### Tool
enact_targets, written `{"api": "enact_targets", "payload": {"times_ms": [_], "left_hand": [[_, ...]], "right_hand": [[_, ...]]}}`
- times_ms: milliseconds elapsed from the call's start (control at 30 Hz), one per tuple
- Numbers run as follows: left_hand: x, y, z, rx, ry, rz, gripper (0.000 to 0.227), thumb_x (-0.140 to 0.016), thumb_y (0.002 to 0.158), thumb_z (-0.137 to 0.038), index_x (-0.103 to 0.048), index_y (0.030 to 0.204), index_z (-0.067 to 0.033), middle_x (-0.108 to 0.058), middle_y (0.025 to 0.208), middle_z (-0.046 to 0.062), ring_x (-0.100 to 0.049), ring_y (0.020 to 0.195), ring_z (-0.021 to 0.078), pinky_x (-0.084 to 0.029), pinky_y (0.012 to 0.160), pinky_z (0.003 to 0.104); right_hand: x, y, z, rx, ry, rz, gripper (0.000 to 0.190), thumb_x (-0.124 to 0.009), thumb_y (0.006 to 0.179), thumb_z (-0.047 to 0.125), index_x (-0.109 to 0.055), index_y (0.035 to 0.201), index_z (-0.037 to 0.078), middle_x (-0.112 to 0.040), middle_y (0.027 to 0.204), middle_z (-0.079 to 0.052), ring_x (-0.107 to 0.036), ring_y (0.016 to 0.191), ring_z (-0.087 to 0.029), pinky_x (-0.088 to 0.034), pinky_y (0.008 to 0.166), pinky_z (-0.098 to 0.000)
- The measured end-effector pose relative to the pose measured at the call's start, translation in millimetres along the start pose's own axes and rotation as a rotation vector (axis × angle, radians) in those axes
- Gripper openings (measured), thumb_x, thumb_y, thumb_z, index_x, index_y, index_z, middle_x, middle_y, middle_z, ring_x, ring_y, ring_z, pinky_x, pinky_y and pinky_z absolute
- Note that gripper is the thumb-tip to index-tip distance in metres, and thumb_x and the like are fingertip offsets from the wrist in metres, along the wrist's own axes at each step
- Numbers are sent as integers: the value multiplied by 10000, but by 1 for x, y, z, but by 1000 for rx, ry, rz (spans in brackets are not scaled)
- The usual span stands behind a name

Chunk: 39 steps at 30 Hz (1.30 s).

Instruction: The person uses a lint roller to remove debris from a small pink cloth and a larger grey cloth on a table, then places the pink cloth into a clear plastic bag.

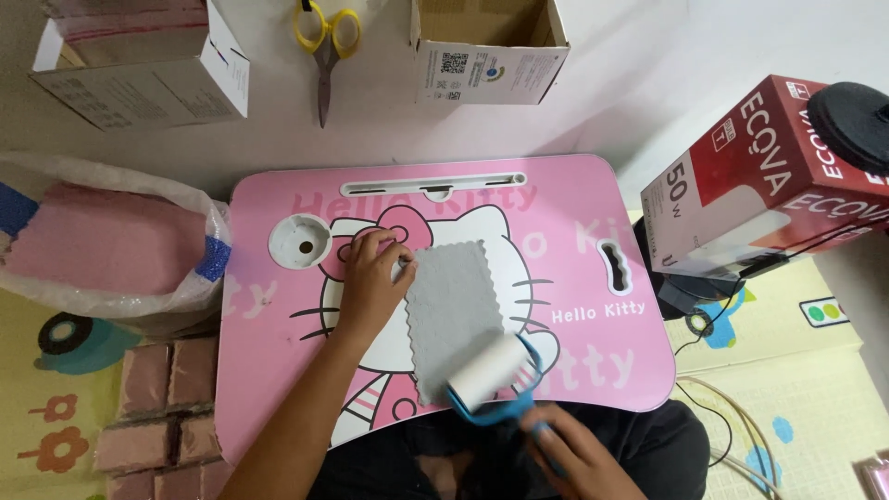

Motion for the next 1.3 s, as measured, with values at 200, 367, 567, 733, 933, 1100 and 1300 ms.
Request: {"api": "enact_targets", "payload": {"times_ms": [200, 367, 567, 733, 933, 1100, 1300], "left_hand": [[5, 2, 15, 112, -304, -34, 268, -502, 1028, -184, -736, 1050, -56, -615, 1173, 110, -585, 1170, 266, -550, 927, 383], [28, 5, 16, 216, -392, -153, 391, -347, 1068, -245, -695, 1105, -70, -709, 1139, 95, -636, 1098, 266, -482, 950, 407], [13, 3, 28, 224, -359, -60, 284, -418, 1107, -231, -685, 1131, -137, -649, 1171, 87, -612, 1161, 296, -437, 1021, 443], [-3, 2, 9, 49, -48, 74, 138, -624, 1014, -228, -729, 1031, -140, -643, 1163, 81, -588, 1210, 307, -435, 1011, 480], [-9, 0, 8, 17, 92, 138, 69, -738, 925, -227, -716, 982, -196, -585, 1160, 56, -555, 1213, 306, -443, 990, 467], [-12, -1, 11, 53, 103, 160, 77, -741, 926, -255, -722, 987, -212, -581, 1175, 47, -549, 1217, 304, -448, 990, 464], [-10, 1, 11, 56, 87, 166, 59, -739, 944, -242, -737, 986, -201, -595, 1184, 74, -543, 1258, 303, -448, 1012, 456]], "right_hand": [[-99, 64, 80, 491, -651, 171, 362, -405, 1044, 351, -674, 1171, 144, -658, 1159, -3, -593, 1035, -102, -468, 880, -244], [-155, 85, 121, 418, -507, 329, 270, -389, 1084, 327, -584, 1193, 175, -380, 621, -15, -312, 406, -109, -284, 353, -257], [-125, 90, 103, 533, -572, 286, 264, -427, 1081, 206, -621, 1223, 99, -628, 882, -132, -574, 642, -219, -449, 567, -358], [-66, 39, 68, 480, -513, 313, 312, -418, 1063, 214, -688, 1110, 63, -552, 451, -64, -504, 263, -101, -412, 278, -206], [55, 38, 23, 267, -330, 477, 284, -435, 1029, 52, -664, 1167, -46, -511, 660, -132, -451, 280, -122, -354, 224, -241], [62, 65, 58, 141, -556, 675, 237, -510, 1028, 54, -707, 1098, -56, -561, 667, -150, -508, 323, -131, -379, 266, -232], [-68, 72, 113, 303, -772, 1075, 236, -547, 1030, 54, -745, 1127, -32, -617, 643, -127, -479, 453, -125, -400, 372, -279]]}}
Point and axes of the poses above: each hand's wrist, its own y-axis towards the middle knuckle, its own x-axis out of the back of the hand, z = x × y, the point moved 7 cm from there along y, towards the middle knuckle
